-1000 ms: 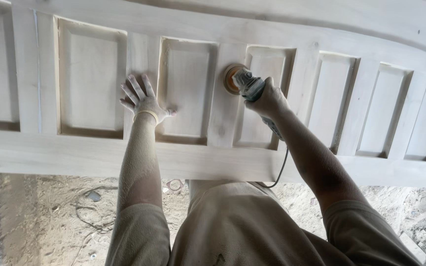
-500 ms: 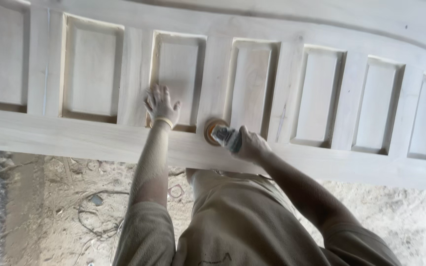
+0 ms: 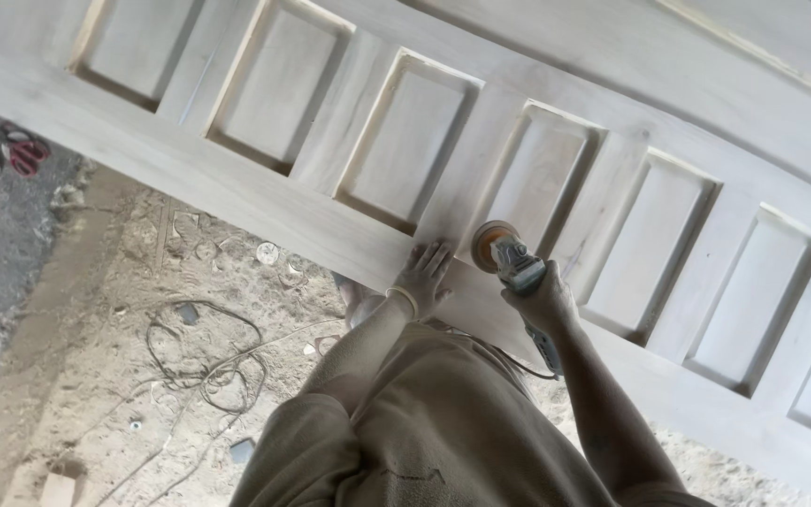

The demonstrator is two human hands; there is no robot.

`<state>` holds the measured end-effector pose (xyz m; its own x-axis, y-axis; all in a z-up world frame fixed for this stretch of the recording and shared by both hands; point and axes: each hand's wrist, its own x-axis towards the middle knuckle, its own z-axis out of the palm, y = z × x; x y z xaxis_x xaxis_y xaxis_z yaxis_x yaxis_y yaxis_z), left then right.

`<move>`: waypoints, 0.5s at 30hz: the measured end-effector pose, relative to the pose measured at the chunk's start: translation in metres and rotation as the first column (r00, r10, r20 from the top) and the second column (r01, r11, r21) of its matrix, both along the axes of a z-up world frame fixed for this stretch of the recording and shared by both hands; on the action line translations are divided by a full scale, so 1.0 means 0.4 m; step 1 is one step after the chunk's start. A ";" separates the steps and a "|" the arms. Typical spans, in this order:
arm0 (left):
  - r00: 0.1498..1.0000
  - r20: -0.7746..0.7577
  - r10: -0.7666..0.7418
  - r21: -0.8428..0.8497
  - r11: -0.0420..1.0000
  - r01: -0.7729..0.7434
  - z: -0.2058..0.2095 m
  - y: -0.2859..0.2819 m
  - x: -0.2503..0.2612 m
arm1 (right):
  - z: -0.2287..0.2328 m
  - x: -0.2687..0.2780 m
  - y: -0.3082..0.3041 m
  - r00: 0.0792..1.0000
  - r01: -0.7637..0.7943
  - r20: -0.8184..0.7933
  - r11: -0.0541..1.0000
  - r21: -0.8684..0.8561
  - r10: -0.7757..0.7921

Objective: The person uses an orbital sander to smooth the surface of a large white wooden door laid flat on the floor. They move the sander systematically across the raised panels and flat areas while wearing gloves.

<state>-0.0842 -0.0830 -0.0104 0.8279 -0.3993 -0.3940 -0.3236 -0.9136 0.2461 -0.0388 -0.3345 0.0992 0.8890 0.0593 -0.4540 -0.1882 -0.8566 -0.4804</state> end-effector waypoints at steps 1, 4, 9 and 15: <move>1.000 -0.023 0.011 0.010 1.000 -0.010 -0.001 0.028 -0.004 | 0.005 0.003 0.023 0.999 -0.022 0.027 1.000 0.002 0.022; 0.997 -0.066 0.051 0.057 0.997 -0.047 0.009 0.149 0.009 | 0.020 0.032 0.117 0.985 0.007 -0.174 0.999 -0.037 -0.014; 0.971 -0.087 0.223 0.223 0.954 -0.199 0.027 0.414 0.051 | 0.020 0.095 0.314 0.983 -0.153 -0.108 0.987 -0.045 0.148; 0.869 -0.023 0.494 0.184 0.856 -0.482 -0.014 0.697 0.154 | -0.015 0.156 0.534 0.972 -0.229 -0.072 0.970 -0.086 0.223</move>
